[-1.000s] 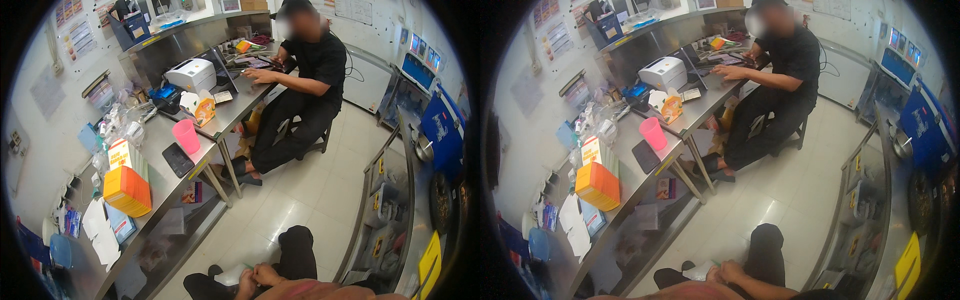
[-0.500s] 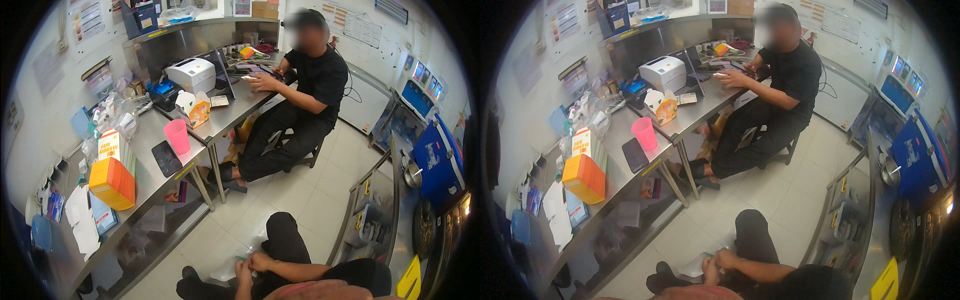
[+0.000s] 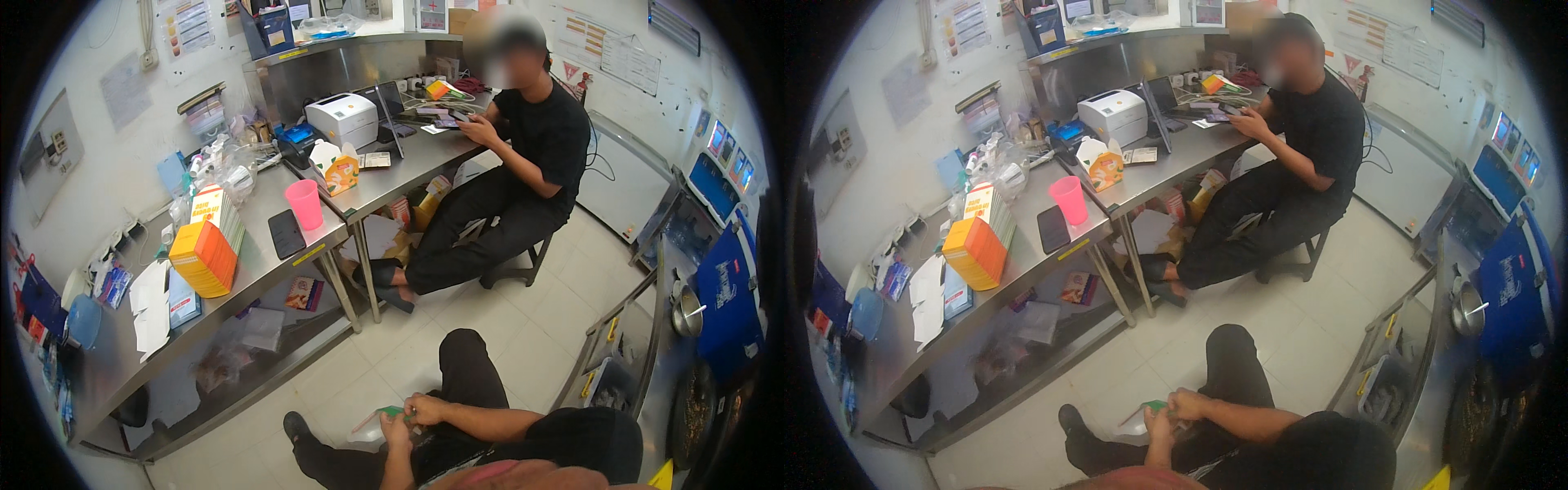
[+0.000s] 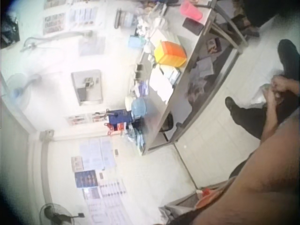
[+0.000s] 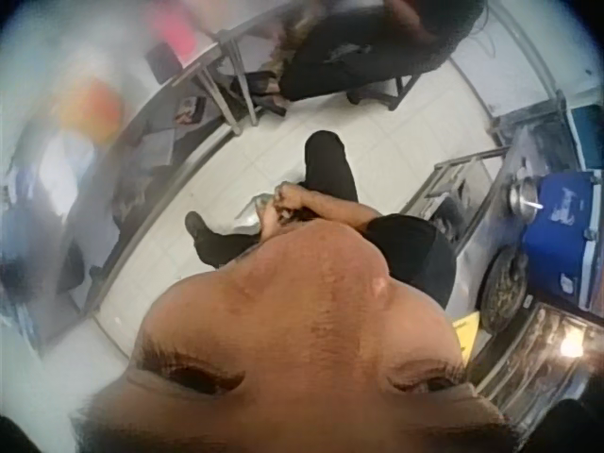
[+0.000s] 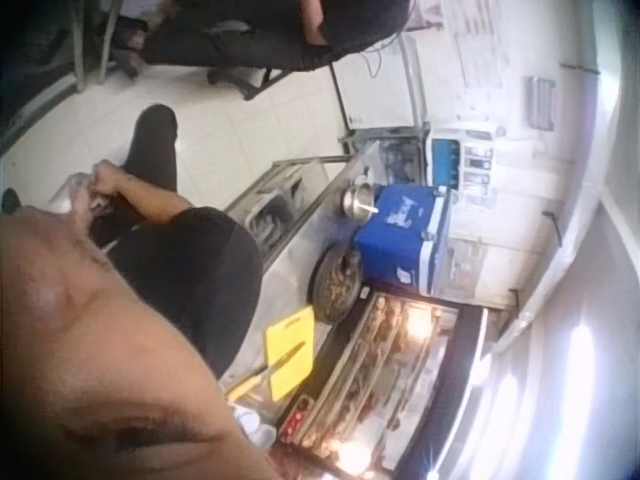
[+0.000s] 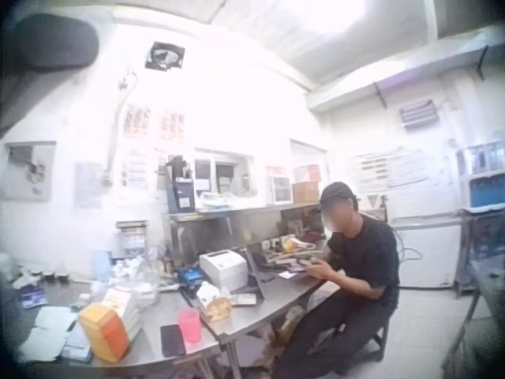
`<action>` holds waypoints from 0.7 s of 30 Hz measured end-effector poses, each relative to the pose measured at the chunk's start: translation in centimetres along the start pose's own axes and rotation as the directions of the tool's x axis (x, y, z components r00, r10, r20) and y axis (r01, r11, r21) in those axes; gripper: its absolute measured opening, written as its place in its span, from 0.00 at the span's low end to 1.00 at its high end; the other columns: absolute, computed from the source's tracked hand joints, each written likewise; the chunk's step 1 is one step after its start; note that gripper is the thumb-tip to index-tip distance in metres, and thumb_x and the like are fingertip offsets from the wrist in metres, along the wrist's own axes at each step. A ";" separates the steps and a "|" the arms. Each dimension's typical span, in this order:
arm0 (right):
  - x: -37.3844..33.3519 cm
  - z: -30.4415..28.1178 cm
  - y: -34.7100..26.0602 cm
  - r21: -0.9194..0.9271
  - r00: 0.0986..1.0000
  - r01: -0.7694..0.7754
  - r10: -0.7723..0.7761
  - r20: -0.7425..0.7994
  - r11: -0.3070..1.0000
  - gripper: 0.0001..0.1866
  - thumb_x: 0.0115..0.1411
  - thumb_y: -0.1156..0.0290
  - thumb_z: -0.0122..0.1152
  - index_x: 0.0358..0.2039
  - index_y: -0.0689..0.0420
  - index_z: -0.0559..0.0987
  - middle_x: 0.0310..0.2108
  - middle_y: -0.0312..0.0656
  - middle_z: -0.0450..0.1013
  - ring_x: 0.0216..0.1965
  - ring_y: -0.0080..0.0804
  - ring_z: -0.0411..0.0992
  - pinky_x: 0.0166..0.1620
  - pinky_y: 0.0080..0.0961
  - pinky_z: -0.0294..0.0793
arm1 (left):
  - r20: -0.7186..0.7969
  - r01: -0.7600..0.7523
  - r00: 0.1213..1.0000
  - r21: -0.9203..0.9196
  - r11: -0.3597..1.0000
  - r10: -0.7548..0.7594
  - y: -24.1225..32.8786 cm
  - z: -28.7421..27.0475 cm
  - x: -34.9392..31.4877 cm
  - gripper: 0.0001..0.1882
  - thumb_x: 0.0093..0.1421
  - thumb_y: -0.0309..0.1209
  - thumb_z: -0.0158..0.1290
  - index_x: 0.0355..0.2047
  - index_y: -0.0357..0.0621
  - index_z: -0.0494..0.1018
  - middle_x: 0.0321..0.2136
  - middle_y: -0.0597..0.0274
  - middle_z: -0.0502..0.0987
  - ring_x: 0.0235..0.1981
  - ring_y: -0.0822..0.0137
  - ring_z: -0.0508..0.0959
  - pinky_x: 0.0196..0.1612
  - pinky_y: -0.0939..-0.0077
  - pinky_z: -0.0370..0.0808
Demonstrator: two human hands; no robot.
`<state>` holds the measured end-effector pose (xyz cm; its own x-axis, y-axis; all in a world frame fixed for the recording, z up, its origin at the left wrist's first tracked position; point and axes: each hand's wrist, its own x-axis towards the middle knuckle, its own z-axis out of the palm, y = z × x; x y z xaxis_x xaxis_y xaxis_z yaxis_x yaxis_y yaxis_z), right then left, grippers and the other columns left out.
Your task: The person sits on the floor and assembles small cardboard boxes by folding flaps and tucking tabs. They handle multiple flat-packed boxes, fold them into shape, and place finished units on a nearby metal table.
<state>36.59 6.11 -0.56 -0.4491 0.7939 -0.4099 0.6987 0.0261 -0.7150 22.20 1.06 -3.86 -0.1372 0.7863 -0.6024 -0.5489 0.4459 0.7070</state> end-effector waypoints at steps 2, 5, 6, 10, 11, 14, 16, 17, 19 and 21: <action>-0.1 0.3 0.0 0.096 0.998 -0.025 0.030 -0.051 0.995 0.21 0.55 0.62 0.72 0.46 0.57 0.79 0.48 0.55 0.75 0.49 0.50 0.77 0.52 0.41 0.78 | 0.037 0.007 0.999 0.101 0.995 -0.011 0.4 -0.4 -0.3 0.17 0.63 0.18 0.52 0.51 0.45 0.65 0.41 0.58 0.75 0.34 0.66 0.79 0.31 0.72 0.80; 0.4 0.7 -0.5 0.234 0.991 -0.010 0.041 -0.129 0.972 0.22 0.59 0.65 0.67 0.52 0.60 0.77 0.49 0.56 0.76 0.47 0.49 0.80 0.52 0.39 0.79 | 0.095 -0.081 0.994 0.198 0.977 0.063 1.2 -0.5 -0.9 0.18 0.64 0.19 0.53 0.52 0.44 0.67 0.43 0.58 0.77 0.33 0.68 0.80 0.30 0.74 0.80; 0.5 1.0 -0.5 0.154 0.970 0.055 -0.016 -0.242 0.987 0.24 0.61 0.67 0.62 0.58 0.59 0.76 0.50 0.55 0.78 0.47 0.48 0.81 0.52 0.38 0.80 | 0.119 -0.125 0.988 0.216 0.968 0.101 1.3 -0.3 -1.0 0.18 0.64 0.20 0.54 0.53 0.44 0.67 0.44 0.58 0.78 0.33 0.69 0.80 0.30 0.74 0.79; -0.2 0.4 -0.9 0.272 0.962 0.062 0.016 -0.274 0.960 0.31 0.63 0.62 0.61 0.65 0.57 0.72 0.55 0.54 0.77 0.49 0.47 0.81 0.54 0.38 0.79 | 0.213 -0.161 0.972 0.270 0.949 0.104 1.0 -0.7 -0.7 0.27 0.66 0.24 0.57 0.65 0.44 0.65 0.47 0.56 0.78 0.36 0.67 0.81 0.32 0.74 0.81; -0.4 0.0 -1.3 0.282 0.966 0.060 0.016 -0.259 0.957 0.30 0.63 0.61 0.60 0.65 0.57 0.73 0.55 0.55 0.77 0.52 0.49 0.79 0.56 0.40 0.77 | 0.216 -0.181 0.969 0.277 0.944 0.122 0.5 -1.1 -0.4 0.29 0.65 0.24 0.58 0.65 0.44 0.64 0.48 0.56 0.77 0.37 0.67 0.81 0.32 0.75 0.81; -1.2 -1.1 -1.9 0.253 0.965 0.068 0.001 -0.261 0.965 0.29 0.64 0.60 0.59 0.63 0.59 0.74 0.56 0.57 0.76 0.57 0.54 0.76 0.60 0.43 0.73 | 0.254 -0.212 0.957 0.288 0.934 0.139 0.7 0.7 -1.4 0.30 0.65 0.25 0.58 0.66 0.45 0.64 0.49 0.56 0.75 0.39 0.66 0.81 0.34 0.74 0.81; -1.3 -0.9 -1.4 0.161 0.951 0.118 -0.065 -0.302 0.980 0.29 0.63 0.60 0.59 0.63 0.59 0.75 0.56 0.58 0.76 0.57 0.55 0.75 0.59 0.44 0.74 | 0.284 -0.208 0.951 0.290 0.934 0.123 1.5 1.4 -2.9 0.27 0.67 0.30 0.56 0.65 0.45 0.65 0.50 0.57 0.74 0.42 0.65 0.80 0.38 0.72 0.81; -1.2 -0.9 -1.2 0.182 0.957 0.089 -0.034 -0.289 0.979 0.29 0.63 0.60 0.59 0.63 0.59 0.75 0.56 0.59 0.76 0.57 0.56 0.75 0.59 0.44 0.74 | 0.295 -0.212 0.946 0.253 0.944 0.134 1.3 1.5 -2.8 0.25 0.68 0.33 0.55 0.64 0.45 0.66 0.49 0.58 0.74 0.44 0.65 0.80 0.41 0.70 0.80; -0.8 -0.9 -1.8 0.223 0.967 0.048 0.010 -0.255 0.974 0.28 0.63 0.60 0.60 0.62 0.58 0.76 0.56 0.60 0.75 0.58 0.57 0.74 0.59 0.45 0.74 | 0.303 -0.232 0.938 0.183 0.955 0.170 1.4 1.1 -2.0 0.22 0.70 0.40 0.51 0.61 0.46 0.67 0.48 0.60 0.74 0.48 0.64 0.78 0.47 0.66 0.78; -0.9 -0.8 -2.7 0.205 0.978 0.077 -0.034 -0.206 0.976 0.27 0.63 0.64 0.60 0.62 0.57 0.76 0.53 0.60 0.77 0.55 0.58 0.76 0.57 0.45 0.75 | 0.205 -0.214 0.962 0.156 0.964 0.181 1.2 0.3 -1.5 0.23 0.72 0.50 0.47 0.56 0.47 0.68 0.46 0.62 0.74 0.50 0.63 0.76 0.52 0.60 0.74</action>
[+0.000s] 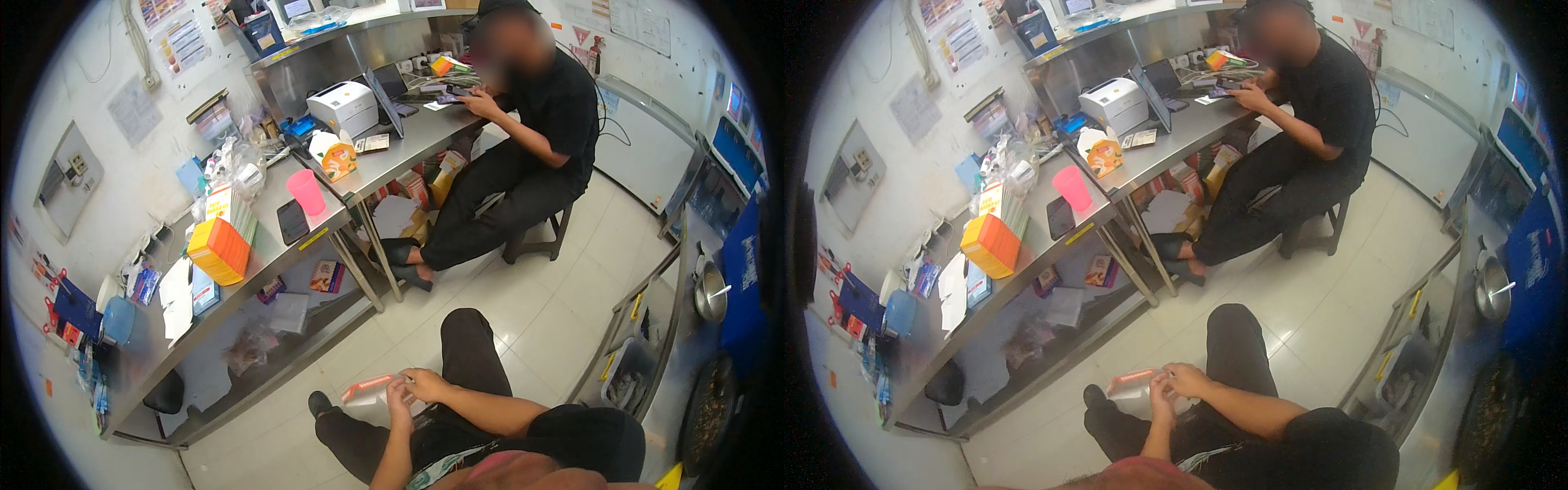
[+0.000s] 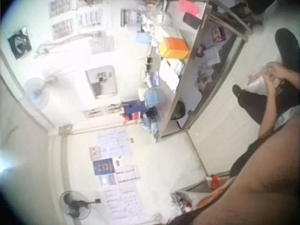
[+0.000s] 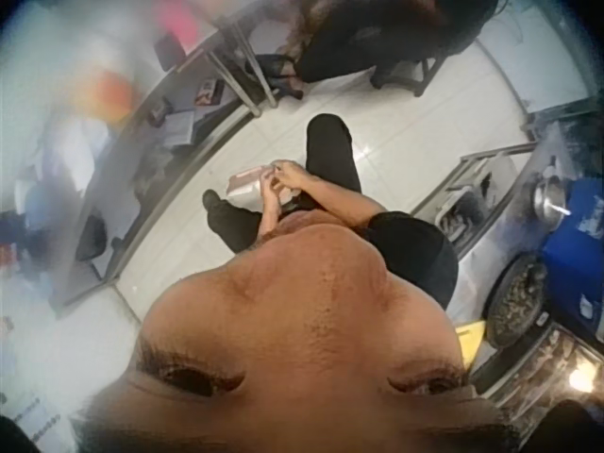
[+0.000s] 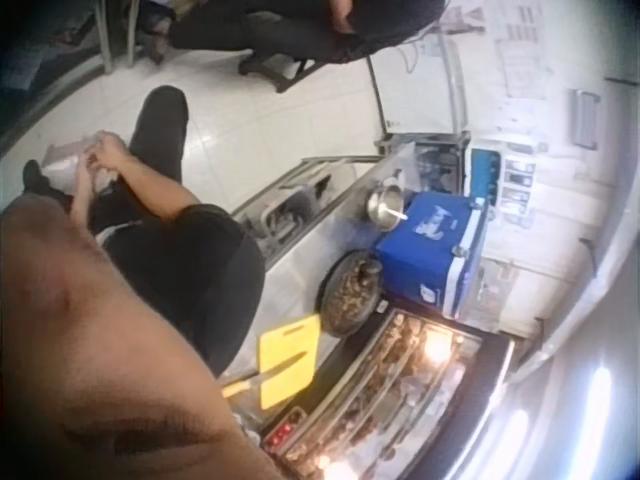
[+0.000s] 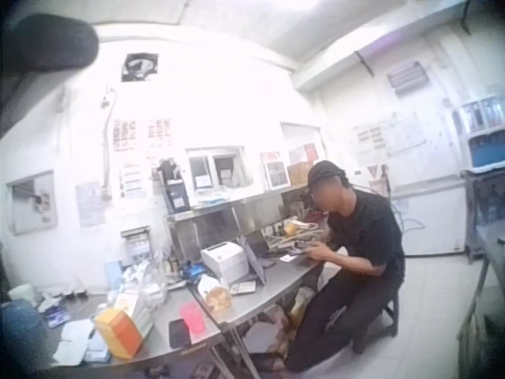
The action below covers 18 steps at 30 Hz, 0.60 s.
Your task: The person sits on the floor and assembles small cardboard boxes by folding flaps and tucking tabs. They handle multiple flat-packed boxes, fold them into shape, and place finished units on a nearby metal table.
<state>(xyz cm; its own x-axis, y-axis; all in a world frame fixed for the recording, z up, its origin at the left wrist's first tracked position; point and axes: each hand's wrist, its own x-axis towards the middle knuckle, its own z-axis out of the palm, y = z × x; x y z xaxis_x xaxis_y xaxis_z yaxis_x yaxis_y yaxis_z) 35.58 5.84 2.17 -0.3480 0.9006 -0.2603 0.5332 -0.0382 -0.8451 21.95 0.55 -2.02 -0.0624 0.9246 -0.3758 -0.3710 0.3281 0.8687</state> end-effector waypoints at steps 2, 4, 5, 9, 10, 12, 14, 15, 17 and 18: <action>-0.4 0.3 -1.0 -0.056 0.996 0.071 -0.068 0.062 0.996 0.26 0.63 0.67 0.59 0.62 0.55 0.76 0.52 0.59 0.77 0.53 0.59 0.76 0.56 0.46 0.76 | -0.109 0.062 0.991 -0.119 0.991 -0.075 -0.4 -1.2 0.7 0.23 0.71 0.52 0.48 0.53 0.48 0.68 0.44 0.62 0.75 0.48 0.63 0.76 0.51 0.60 0.73; -1.1 0.3 -1.4 -0.162 0.980 0.167 -0.146 0.134 0.973 0.27 0.63 0.70 0.57 0.64 0.53 0.75 0.51 0.58 0.77 0.53 0.59 0.76 0.55 0.48 0.76 | -0.180 0.094 0.976 -0.142 0.985 -0.119 0.3 -0.6 0.7 0.23 0.71 0.55 0.49 0.49 0.49 0.70 0.42 0.62 0.75 0.47 0.62 0.76 0.48 0.60 0.72; -1.4 0.2 -1.6 -0.237 0.976 0.194 -0.163 0.145 0.952 0.27 0.63 0.71 0.56 0.65 0.52 0.74 0.51 0.57 0.77 0.53 0.59 0.76 0.55 0.49 0.76 | -0.222 0.103 0.965 -0.159 0.982 -0.138 0.5 -0.2 0.6 0.23 0.71 0.55 0.50 0.48 0.49 0.71 0.42 0.62 0.75 0.47 0.61 0.76 0.48 0.60 0.72; -1.7 -0.3 -1.8 -0.400 0.962 0.255 -0.189 0.197 0.880 0.28 0.62 0.73 0.56 0.65 0.50 0.74 0.51 0.57 0.77 0.53 0.57 0.76 0.55 0.49 0.76 | -0.211 0.178 0.956 -0.140 0.974 -0.205 0.4 -0.8 0.7 0.23 0.70 0.55 0.52 0.47 0.47 0.72 0.42 0.60 0.76 0.47 0.61 0.77 0.47 0.60 0.74; -1.8 -0.4 -1.8 -0.410 0.961 0.257 -0.185 0.207 0.875 0.28 0.62 0.73 0.57 0.65 0.50 0.74 0.51 0.57 0.77 0.53 0.57 0.77 0.56 0.49 0.76 | -0.219 0.159 0.956 -0.162 0.974 -0.193 0.2 -0.9 0.7 0.21 0.70 0.52 0.52 0.47 0.47 0.72 0.42 0.60 0.77 0.46 0.61 0.78 0.45 0.61 0.75; -1.5 0.1 -1.0 -0.228 0.977 0.214 -0.207 0.058 0.950 0.26 0.61 0.71 0.60 0.61 0.52 0.77 0.49 0.58 0.79 0.51 0.56 0.78 0.53 0.49 0.77 | -0.235 0.120 0.958 -0.201 0.972 -0.167 0.3 -0.7 0.9 0.18 0.71 0.47 0.53 0.47 0.45 0.71 0.41 0.60 0.78 0.43 0.61 0.79 0.43 0.62 0.76; -1.1 0.5 0.1 -0.056 0.986 0.140 -0.145 -0.085 0.989 0.24 0.60 0.70 0.62 0.58 0.55 0.78 0.45 0.58 0.80 0.48 0.56 0.80 0.50 0.49 0.79 | -0.235 0.023 0.970 -0.138 0.990 -0.055 0.7 -0.3 0.9 0.13 0.70 0.38 0.56 0.46 0.42 0.72 0.40 0.60 0.78 0.39 0.62 0.80 0.41 0.66 0.78; -1.0 0.3 0.5 0.017 0.986 0.076 -0.073 -0.151 0.997 0.23 0.59 0.70 0.64 0.57 0.56 0.78 0.43 0.57 0.81 0.47 0.56 0.80 0.49 0.48 0.80 | -0.226 -0.022 0.974 -0.111 0.994 -0.004 0.6 0.0 1.0 0.12 0.69 0.34 0.57 0.46 0.41 0.72 0.39 0.60 0.79 0.38 0.63 0.81 0.40 0.67 0.79; -0.8 0.2 1.0 0.114 0.945 0.041 -0.002 -0.327 0.993 0.17 0.59 0.69 0.67 0.48 0.59 0.81 0.36 0.54 0.83 0.39 0.55 0.82 0.44 0.44 0.81 | -0.255 -0.103 0.957 0.145 0.984 0.138 0.4 0.9 1.3 0.10 0.67 0.27 0.58 0.46 0.38 0.72 0.39 0.59 0.79 0.37 0.65 0.81 0.40 0.69 0.79; -0.9 0.1 0.7 0.137 0.950 0.017 0.026 -0.310 0.990 0.15 0.59 0.68 0.67 0.46 0.60 0.82 0.36 0.54 0.83 0.39 0.54 0.82 0.43 0.43 0.81 | -0.269 -0.136 0.939 0.276 0.951 0.213 0.1 0.8 1.3 0.10 0.66 0.24 0.59 0.45 0.36 0.72 0.39 0.58 0.79 0.37 0.66 0.81 0.41 0.70 0.80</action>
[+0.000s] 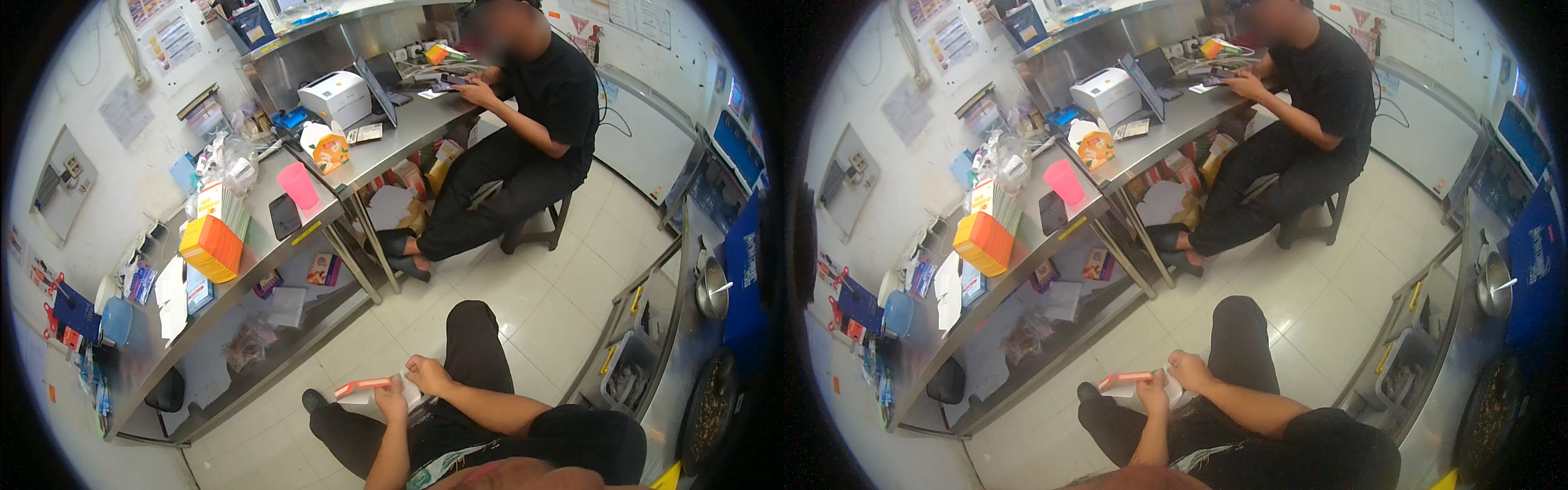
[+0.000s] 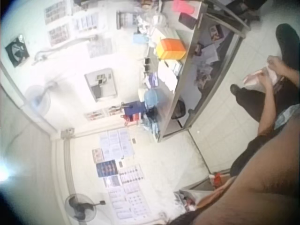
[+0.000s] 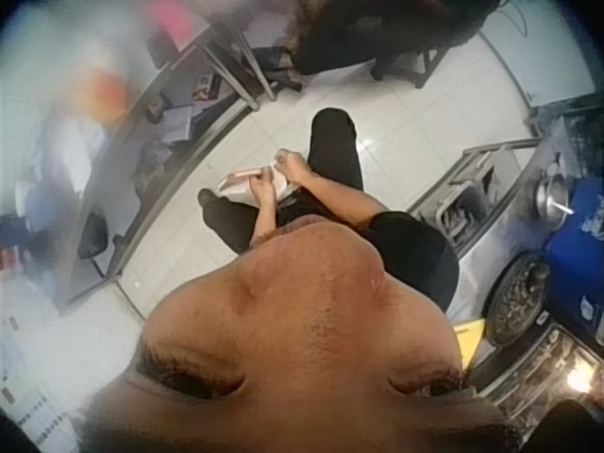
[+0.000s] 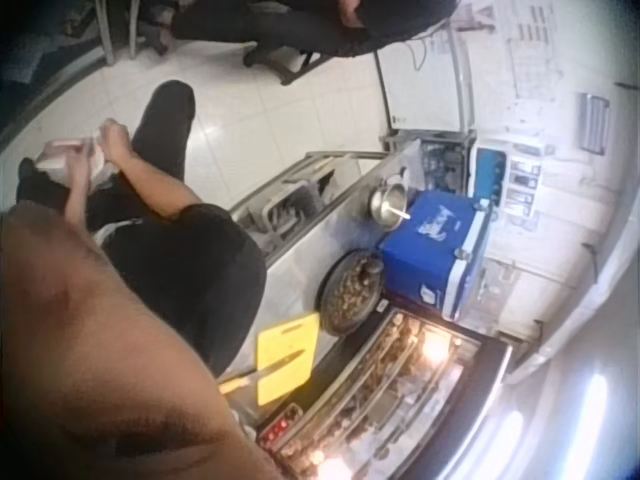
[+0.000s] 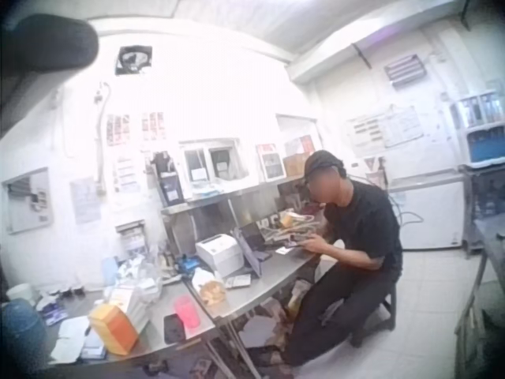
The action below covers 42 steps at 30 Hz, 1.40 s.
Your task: The person sits on the floor and assembles small cardboard boxes by folding flaps and tucking tabs. They handle multiple flat-packed boxes, fold them into shape, and place finished units on a nearby metal table.
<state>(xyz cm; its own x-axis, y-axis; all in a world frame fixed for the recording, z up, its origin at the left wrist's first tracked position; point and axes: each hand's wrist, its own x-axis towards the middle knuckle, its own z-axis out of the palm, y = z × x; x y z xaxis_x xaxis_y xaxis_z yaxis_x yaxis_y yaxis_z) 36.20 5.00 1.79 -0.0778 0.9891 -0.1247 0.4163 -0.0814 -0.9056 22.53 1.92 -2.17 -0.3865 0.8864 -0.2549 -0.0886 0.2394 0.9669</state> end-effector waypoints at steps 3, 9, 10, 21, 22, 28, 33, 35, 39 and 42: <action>0.1 -0.7 -1.4 0.006 0.997 -0.069 0.069 0.046 0.998 0.11 0.60 0.68 0.67 0.40 0.60 0.82 0.34 0.54 0.82 0.37 0.52 0.82 0.42 0.43 0.80 | 0.086 -0.139 0.988 0.164 0.977 0.126 -1.9 -1.1 0.6 0.12 0.66 0.22 0.59 0.47 0.32 0.71 0.41 0.57 0.79 0.40 0.66 0.81 0.43 0.70 0.81; 0.5 0.3 -0.1 0.034 0.998 0.035 -0.037 0.052 0.999 0.09 0.61 0.69 0.66 0.34 0.62 0.83 0.36 0.56 0.81 0.39 0.52 0.81 0.44 0.42 0.78 | 0.114 0.109 0.989 -0.160 0.981 -0.092 -0.9 -0.8 0.2 0.14 0.65 0.20 0.57 0.51 0.33 0.72 0.49 0.53 0.78 0.46 0.62 0.81 0.52 0.63 0.83; 0.7 0.3 0.4 0.011 0.997 0.060 -0.060 0.049 0.998 0.09 0.61 0.69 0.66 0.34 0.63 0.83 0.37 0.56 0.81 0.40 0.52 0.81 0.44 0.42 0.78 | 0.115 0.179 0.981 -0.194 0.965 -0.158 -0.4 -0.5 0.2 0.16 0.65 0.19 0.57 0.53 0.33 0.72 0.50 0.54 0.78 0.48 0.61 0.81 0.55 0.63 0.83; 1.2 -0.1 1.7 0.147 0.999 -0.039 0.036 0.026 0.988 0.10 0.62 0.71 0.70 0.39 0.65 0.86 0.42 0.50 0.81 0.42 0.36 0.81 0.47 0.33 0.81 | 0.381 0.390 0.888 -0.325 0.862 -0.258 -1.4 -0.5 0.7 0.21 0.71 0.26 0.55 0.62 0.33 0.69 0.58 0.51 0.75 0.58 0.58 0.77 0.62 0.60 0.78; 1.1 -0.4 1.3 0.131 1.000 -0.002 0.000 0.018 0.991 0.10 0.62 0.71 0.70 0.39 0.65 0.86 0.43 0.50 0.80 0.43 0.35 0.81 0.48 0.33 0.81 | 0.370 0.391 0.890 -0.321 0.863 -0.266 -1.8 -0.6 0.7 0.21 0.72 0.27 0.54 0.62 0.33 0.69 0.57 0.51 0.75 0.58 0.57 0.77 0.62 0.60 0.78; 1.6 -0.1 2.9 0.246 0.997 0.065 -0.074 0.029 0.967 0.09 0.60 0.68 0.70 0.36 0.61 0.87 0.39 0.51 0.80 0.46 0.45 0.78 0.52 0.37 0.75 | 0.313 0.385 0.910 -0.398 0.833 -0.272 -0.8 -0.3 0.1 0.19 0.72 0.26 0.53 0.61 0.32 0.69 0.56 0.49 0.76 0.56 0.55 0.78 0.62 0.59 0.78; 1.6 -0.6 2.0 0.155 0.984 0.138 -0.153 0.090 0.978 0.09 0.59 0.68 0.71 0.33 0.61 0.86 0.38 0.51 0.79 0.45 0.46 0.77 0.52 0.38 0.75 | 0.230 0.263 0.959 -0.518 0.814 -0.164 -0.1 -0.4 -0.5 0.19 0.69 0.23 0.56 0.59 0.35 0.69 0.55 0.49 0.76 0.56 0.54 0.78 0.62 0.58 0.77; 1.5 -0.7 1.6 0.137 0.983 0.124 -0.140 0.116 0.983 0.09 0.59 0.67 0.71 0.33 0.61 0.86 0.38 0.52 0.79 0.45 0.47 0.77 0.52 0.38 0.75 | 0.214 0.261 0.961 -0.495 0.828 -0.175 0.2 -0.4 -0.7 0.18 0.70 0.23 0.56 0.58 0.36 0.69 0.55 0.50 0.76 0.57 0.55 0.78 0.62 0.58 0.77; 1.3 -0.9 1.6 0.122 0.988 0.095 -0.108 0.111 0.988 0.09 0.58 0.68 0.71 0.33 0.60 0.85 0.38 0.51 0.80 0.45 0.45 0.78 0.52 0.36 0.75 | 0.260 0.301 0.946 -0.497 0.814 -0.191 1.4 -0.6 -1.0 0.19 0.70 0.24 0.55 0.59 0.36 0.69 0.56 0.51 0.76 0.57 0.57 0.78 0.64 0.56 0.75; 1.0 -0.7 1.1 0.220 0.995 0.019 -0.041 0.096 0.975 0.08 0.58 0.69 0.71 0.34 0.60 0.85 0.38 0.50 0.80 0.46 0.43 0.78 0.53 0.35 0.75 | 0.282 0.317 0.939 -0.486 0.814 -0.198 2.0 -0.4 -0.9 0.19 0.71 0.25 0.54 0.61 0.37 0.68 0.57 0.52 0.76 0.59 0.58 0.77 0.64 0.55 0.74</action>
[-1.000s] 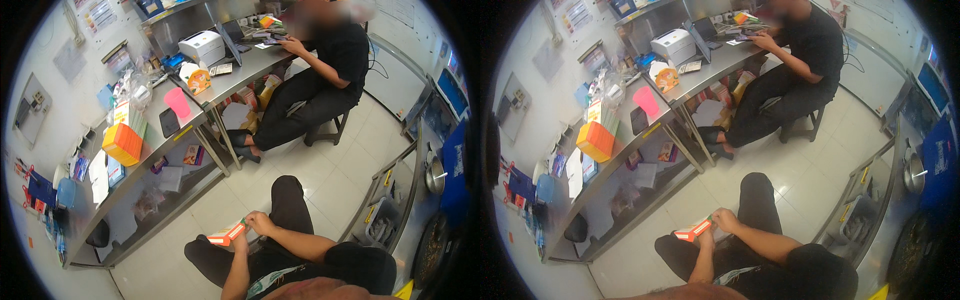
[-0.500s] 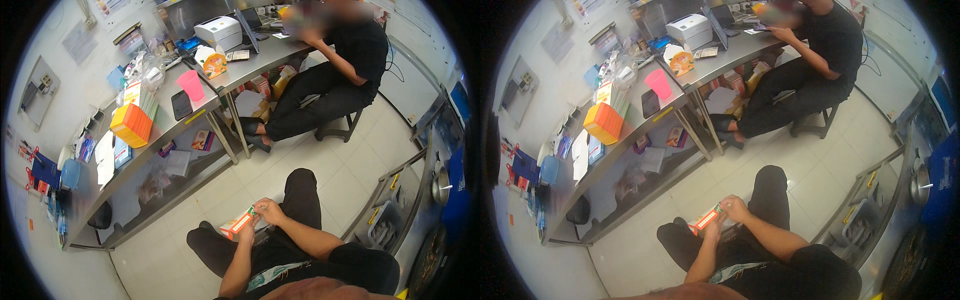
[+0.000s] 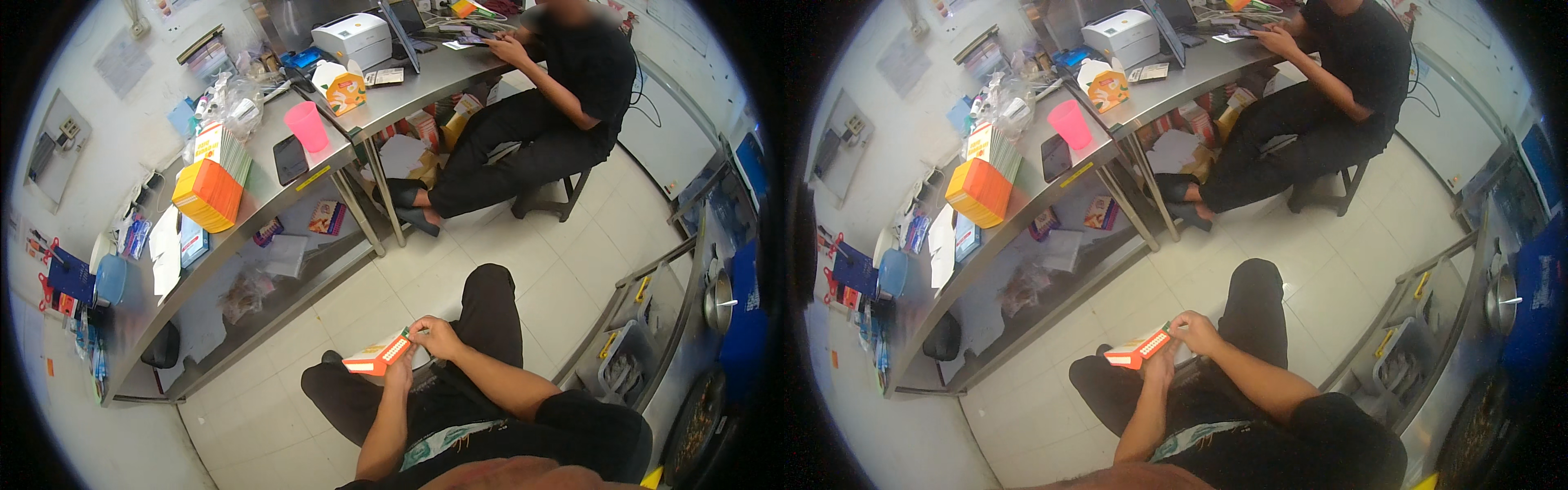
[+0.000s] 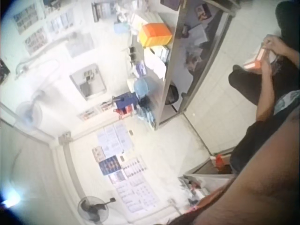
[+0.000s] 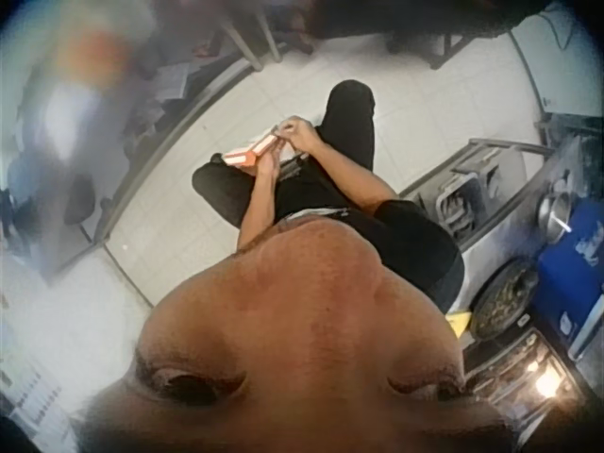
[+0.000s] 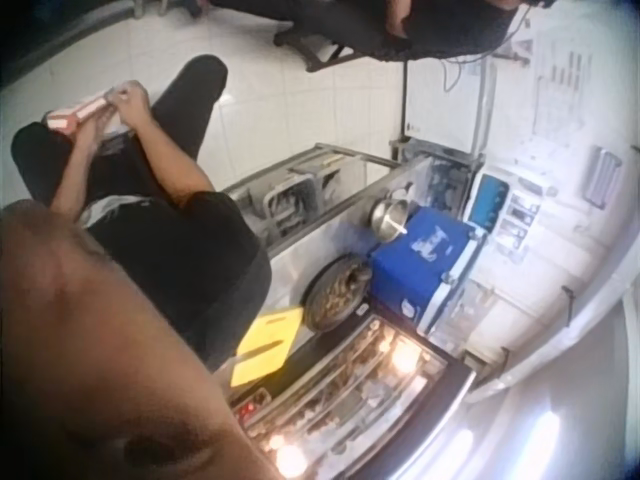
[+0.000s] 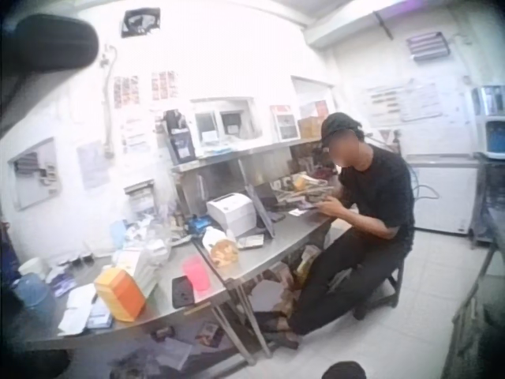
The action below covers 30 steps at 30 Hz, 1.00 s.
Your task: The person sits on the floor and assembles small cardboard boxes by folding flaps and tucking tabs. They handle multiple flat-packed boxes, fold them into shape, and place finished units on a nearby metal table.
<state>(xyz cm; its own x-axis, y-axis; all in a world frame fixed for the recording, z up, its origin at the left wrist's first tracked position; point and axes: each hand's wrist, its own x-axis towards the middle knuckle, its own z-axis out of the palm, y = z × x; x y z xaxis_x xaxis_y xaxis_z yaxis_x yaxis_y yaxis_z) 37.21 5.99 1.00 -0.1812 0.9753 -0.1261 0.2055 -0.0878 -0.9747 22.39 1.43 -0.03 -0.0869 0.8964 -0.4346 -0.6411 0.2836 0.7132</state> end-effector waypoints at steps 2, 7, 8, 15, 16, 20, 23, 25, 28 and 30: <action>-0.1 0.1 -0.4 0.056 0.998 -0.070 0.069 0.011 0.996 0.08 0.59 0.69 0.70 0.34 0.60 0.85 0.39 0.49 0.80 0.47 0.42 0.78 0.53 0.34 0.75 | -0.028 0.020 0.999 -0.030 0.999 -0.021 0.1 -0.5 0.0 0.22 0.68 0.22 0.56 0.61 0.35 0.65 0.59 0.48 0.74 0.60 0.52 0.76 0.66 0.49 0.75; 0.3 -0.1 1.2 0.024 0.998 0.058 -0.059 0.006 0.998 0.04 0.57 0.72 0.69 0.32 0.58 0.84 0.40 0.48 0.80 0.47 0.43 0.78 0.52 0.35 0.76 | 0.013 0.051 0.999 -0.011 0.999 -0.051 -0.3 -1.0 0.6 0.21 0.70 0.26 0.55 0.62 0.38 0.65 0.60 0.50 0.73 0.61 0.53 0.75 0.63 0.51 0.77; 0.3 -0.1 1.3 -0.001 0.997 0.073 -0.073 -0.001 0.997 0.04 0.57 0.73 0.69 0.32 0.58 0.84 0.40 0.48 0.79 0.47 0.44 0.78 0.52 0.35 0.76 | 0.040 0.056 0.998 0.011 0.998 -0.056 -0.5 -1.2 0.7 0.21 0.71 0.28 0.54 0.62 0.39 0.66 0.59 0.52 0.73 0.61 0.55 0.75 0.62 0.52 0.77; -0.1 0.2 0.6 -0.189 0.997 0.076 -0.076 0.011 0.979 0.05 0.55 0.72 0.72 0.31 0.56 0.83 0.43 0.50 0.75 0.47 0.50 0.75 0.51 0.41 0.75 | 0.032 0.102 0.994 0.020 0.995 -0.102 -2.5 -3.5 1.9 0.23 0.69 0.32 0.59 0.62 0.48 0.68 0.55 0.60 0.74 0.51 0.62 0.76 0.52 0.58 0.78; 0.0 0.2 1.1 -0.225 0.996 0.092 -0.094 0.003 0.970 0.06 0.55 0.71 0.72 0.32 0.55 0.83 0.44 0.51 0.74 0.47 0.51 0.74 0.52 0.42 0.74 | 0.006 0.120 0.993 0.090 0.989 -0.121 -1.9 -2.5 1.7 0.23 0.68 0.33 0.60 0.61 0.49 0.69 0.54 0.62 0.75 0.50 0.65 0.76 0.50 0.62 0.76; 0.1 0.0 0.6 -0.277 0.995 -0.031 0.057 0.086 0.960 0.14 0.53 0.71 0.73 0.41 0.55 0.81 0.47 0.52 0.74 0.52 0.55 0.71 0.57 0.44 0.72 | -0.113 0.130 0.989 0.333 0.934 -0.097 -0.3 -0.4 0.5 0.22 0.65 0.33 0.63 0.58 0.49 0.72 0.47 0.67 0.78 0.42 0.70 0.77 0.43 0.68 0.75; -0.1 0.6 0.6 -0.185 0.991 0.123 -0.111 0.072 0.975 0.22 0.54 0.70 0.72 0.50 0.56 0.78 0.50 0.53 0.73 0.56 0.55 0.70 0.60 0.44 0.70 | -0.121 0.053 0.992 0.571 0.819 0.020 -0.8 -0.9 1.0 0.20 0.64 0.30 0.61 0.56 0.45 0.74 0.42 0.63 0.80 0.39 0.64 0.80 0.41 0.65 0.76; -0.4 0.8 -0.7 -0.161 0.969 0.230 -0.211 0.125 0.960 0.25 0.54 0.69 0.71 0.54 0.57 0.76 0.52 0.54 0.72 0.58 0.56 0.69 0.61 0.45 0.69 | -0.074 -0.039 0.989 0.714 0.700 0.131 -2.2 -2.2 1.6 0.17 0.63 0.28 0.59 0.53 0.42 0.75 0.38 0.59 0.82 0.37 0.60 0.81 0.40 0.61 0.78; -1.0 0.7 -1.8 -0.216 0.943 0.325 -0.299 0.143 0.921 0.25 0.58 0.70 0.67 0.57 0.57 0.77 0.52 0.54 0.73 0.55 0.53 0.72 0.57 0.43 0.72 | 0.142 -0.222 0.967 0.874 0.432 0.210 -2.9 -2.5 1.5 0.14 0.62 0.26 0.57 0.48 0.39 0.75 0.35 0.52 0.83 0.38 0.56 0.83 0.40 0.58 0.78; -0.9 0.5 -1.7 -0.268 0.939 0.343 -0.324 0.113 0.900 0.23 0.59 0.71 0.67 0.56 0.58 0.78 0.49 0.52 0.75 0.48 0.47 0.77 0.52 0.38 0.78 | 0.211 -0.268 0.959 0.894 0.359 0.191 -2.5 -1.2 0.9 0.12 0.59 0.25 0.59 0.44 0.38 0.75 0.34 0.47 0.82 0.36 0.54 0.83 0.39 0.59 0.78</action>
<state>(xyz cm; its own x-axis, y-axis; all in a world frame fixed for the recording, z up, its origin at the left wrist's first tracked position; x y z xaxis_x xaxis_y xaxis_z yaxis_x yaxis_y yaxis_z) 36.56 5.20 2.65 -0.3453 0.9218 0.1762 0.3810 0.3093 -0.8713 22.99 1.10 -2.80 -0.0451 0.9854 -0.1643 0.4744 0.1659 0.8645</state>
